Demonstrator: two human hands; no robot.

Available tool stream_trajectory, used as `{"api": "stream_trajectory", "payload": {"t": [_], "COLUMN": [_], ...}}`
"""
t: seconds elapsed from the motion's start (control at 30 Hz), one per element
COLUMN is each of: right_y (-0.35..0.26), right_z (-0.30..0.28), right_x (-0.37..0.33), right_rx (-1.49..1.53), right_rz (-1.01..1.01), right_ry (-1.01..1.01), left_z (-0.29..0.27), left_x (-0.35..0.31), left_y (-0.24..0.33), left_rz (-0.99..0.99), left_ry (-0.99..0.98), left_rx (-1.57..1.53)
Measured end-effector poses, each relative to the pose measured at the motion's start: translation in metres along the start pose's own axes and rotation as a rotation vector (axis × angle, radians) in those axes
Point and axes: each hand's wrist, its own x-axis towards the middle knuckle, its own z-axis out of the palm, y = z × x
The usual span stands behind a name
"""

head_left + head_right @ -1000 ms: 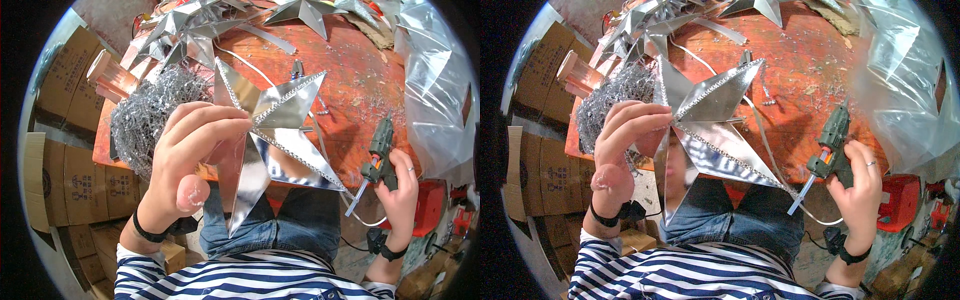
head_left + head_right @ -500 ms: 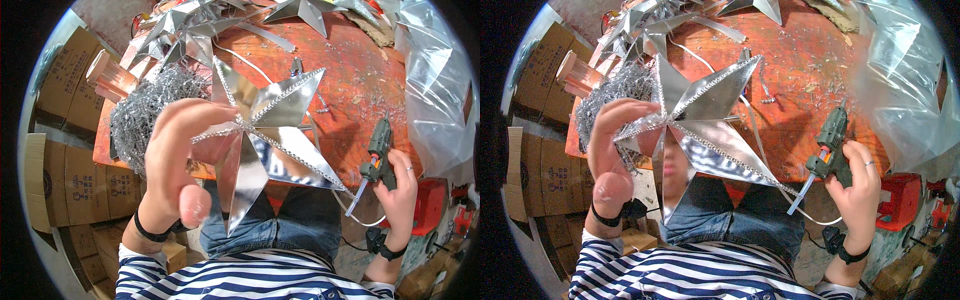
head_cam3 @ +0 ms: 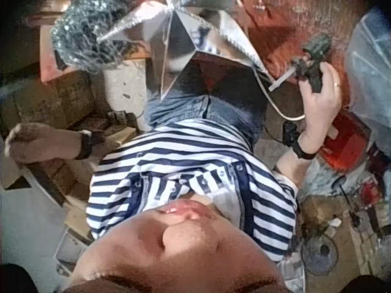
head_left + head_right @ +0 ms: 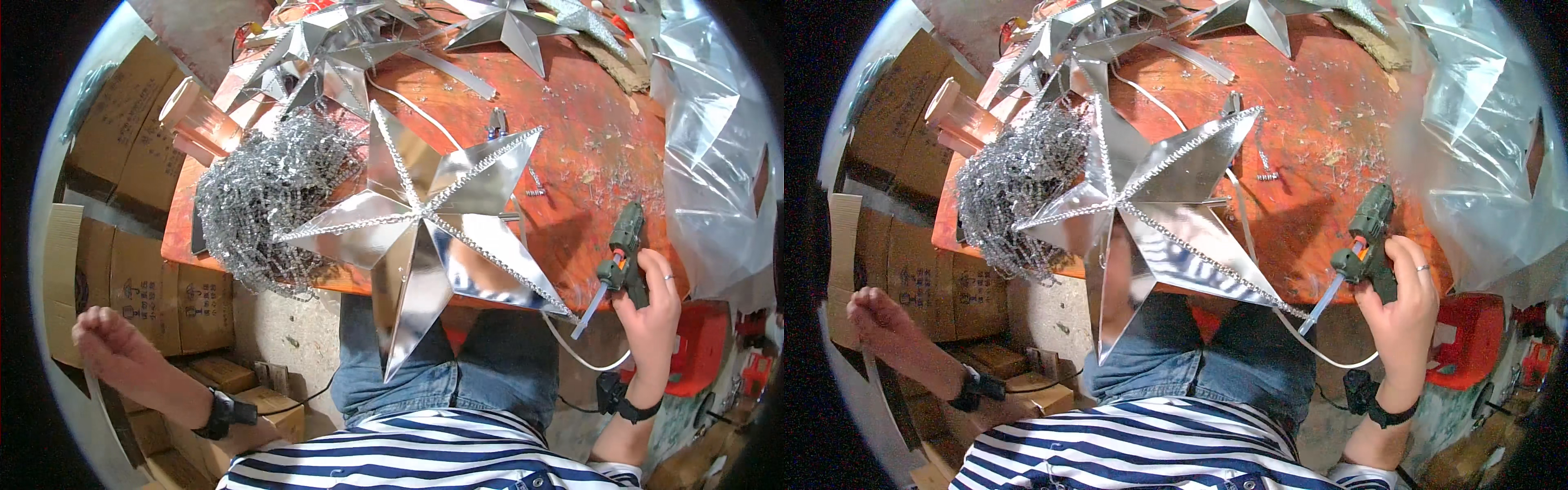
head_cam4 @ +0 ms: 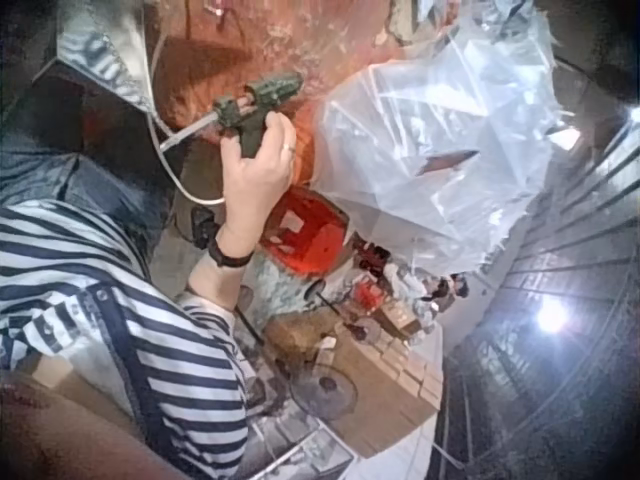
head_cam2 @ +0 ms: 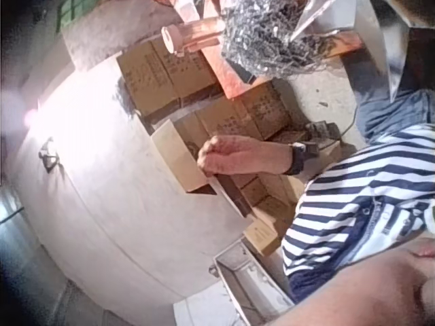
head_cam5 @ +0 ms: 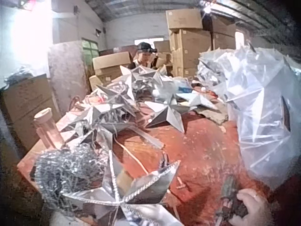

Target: The person applies a silver beaded chain to the edges of a large, metallic star-shaped decoration using a hot glue gun. They repeatedly apply glue to the star's edges and press the chain into place, working around the star's points.

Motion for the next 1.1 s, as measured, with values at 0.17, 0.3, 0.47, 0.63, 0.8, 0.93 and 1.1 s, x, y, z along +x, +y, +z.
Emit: {"api": "stream_trajectory", "payload": {"t": [0.17,0.3,0.47,0.63,0.8,0.93,1.1], "right_y": [-0.001,0.006,0.008,0.006,0.003,0.003,-0.035], "right_z": [0.006,0.008,0.004,0.004,0.004,0.001,-0.028], "right_x": [0.011,0.027,0.031,0.026,0.022,0.020,0.016], "right_rx": [-0.071,-0.104,-0.126,-0.161,-0.153,-0.183,-0.180], "right_rz": [-0.017,-0.020,-0.018,-0.044,-0.030,-0.076,-0.129], "right_ry": [0.010,-0.045,-0.075,-0.060,-0.054,-0.052,0.014], "left_z": [0.027,0.056,0.068,0.068,0.065,0.052,0.001], "left_x": [-0.053,-0.068,-0.087,-0.102,-0.111,-0.143,-0.190], "left_y": [-0.013,-0.009,-0.005,-0.009,-0.028,-0.054,-0.094], "left_rz": [-0.145,-0.228,-0.339,-0.515,-0.612,-0.940,-1.106], "left_ry": [0.062,-0.051,-0.137,-0.105,-0.148,-0.267,-0.278], "left_rx": [0.260,0.162,0.121,0.034,0.161,0.207,0.350]}}
